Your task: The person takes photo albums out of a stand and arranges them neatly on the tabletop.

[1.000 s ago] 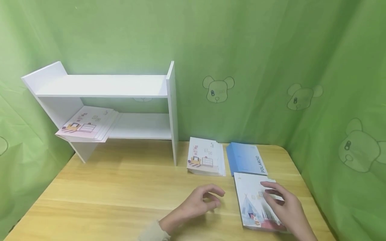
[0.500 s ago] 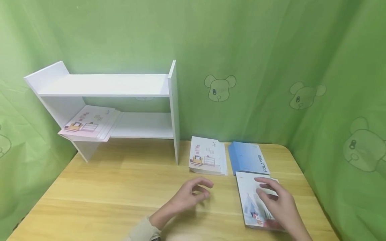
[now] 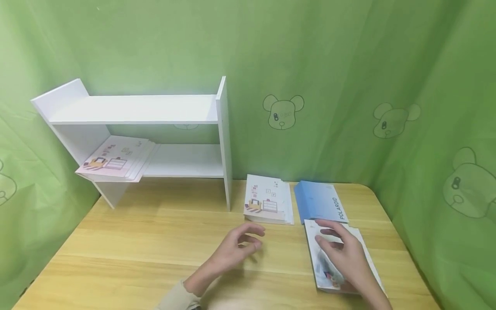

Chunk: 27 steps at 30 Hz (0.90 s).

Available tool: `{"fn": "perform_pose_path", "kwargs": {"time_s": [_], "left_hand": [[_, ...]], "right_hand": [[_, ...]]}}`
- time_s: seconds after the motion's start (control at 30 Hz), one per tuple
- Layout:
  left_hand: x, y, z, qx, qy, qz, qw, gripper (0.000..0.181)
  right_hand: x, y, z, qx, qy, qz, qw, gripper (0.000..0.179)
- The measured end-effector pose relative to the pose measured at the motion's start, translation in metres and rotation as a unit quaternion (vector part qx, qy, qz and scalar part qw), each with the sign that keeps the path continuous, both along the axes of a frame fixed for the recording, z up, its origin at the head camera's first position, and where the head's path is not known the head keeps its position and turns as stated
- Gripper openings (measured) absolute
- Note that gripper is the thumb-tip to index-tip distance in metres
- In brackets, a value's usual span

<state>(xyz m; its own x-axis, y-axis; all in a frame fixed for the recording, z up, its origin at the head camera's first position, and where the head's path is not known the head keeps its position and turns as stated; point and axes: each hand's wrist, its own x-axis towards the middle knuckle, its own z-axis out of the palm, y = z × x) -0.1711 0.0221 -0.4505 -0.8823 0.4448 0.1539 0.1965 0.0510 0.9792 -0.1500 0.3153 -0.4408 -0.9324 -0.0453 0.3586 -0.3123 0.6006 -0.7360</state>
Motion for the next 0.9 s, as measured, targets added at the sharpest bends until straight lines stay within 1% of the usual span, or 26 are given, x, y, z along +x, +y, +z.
{"fn": "perform_pose_path", "kwargs": {"time_s": [0.07, 0.13, 0.33, 0.4, 0.47, 0.57, 0.73, 0.8, 0.9], "left_hand": [[0.002, -0.003, 0.006, 0.005, -0.001, 0.004, 1.0000, 0.039], [0.001, -0.006, 0.007, 0.009, 0.003, 0.007, 0.9999, 0.038], [-0.011, -0.011, -0.010, 0.014, 0.004, 0.018, 0.9997, 0.037], [-0.014, -0.014, -0.012, 0.015, 0.002, 0.021, 0.9997, 0.036], [-0.016, -0.018, -0.012, 0.016, 0.000, 0.025, 0.9995, 0.035], [-0.017, -0.024, -0.007, 0.017, -0.001, 0.034, 0.9993, 0.035], [-0.012, -0.036, 0.012, 0.024, 0.002, 0.041, 0.9989, 0.031], [-0.011, -0.041, 0.016, 0.030, 0.010, 0.042, 0.9986, 0.029], [-0.010, -0.047, 0.020, 0.030, 0.014, 0.050, 0.9982, 0.029]], "right_hand": [[-0.001, -0.002, 0.000, -0.004, 0.002, 0.001, 1.0000, 0.033], [-0.002, -0.004, -0.001, -0.006, 0.004, 0.003, 1.0000, 0.033], [-0.007, -0.013, 0.000, -0.019, 0.000, 0.017, 0.9997, 0.032], [-0.007, -0.016, 0.001, -0.021, -0.001, 0.019, 0.9996, 0.032], [-0.008, -0.019, 0.001, -0.019, -0.003, 0.018, 0.9997, 0.033], [-0.011, -0.024, 0.002, -0.016, -0.005, 0.018, 0.9997, 0.033], [-0.016, -0.032, 0.001, -0.032, -0.006, 0.029, 0.9990, 0.033], [-0.018, -0.035, 0.000, -0.036, -0.002, 0.034, 0.9988, 0.034], [-0.019, -0.039, 0.000, -0.038, 0.005, 0.037, 0.9986, 0.035]]}}
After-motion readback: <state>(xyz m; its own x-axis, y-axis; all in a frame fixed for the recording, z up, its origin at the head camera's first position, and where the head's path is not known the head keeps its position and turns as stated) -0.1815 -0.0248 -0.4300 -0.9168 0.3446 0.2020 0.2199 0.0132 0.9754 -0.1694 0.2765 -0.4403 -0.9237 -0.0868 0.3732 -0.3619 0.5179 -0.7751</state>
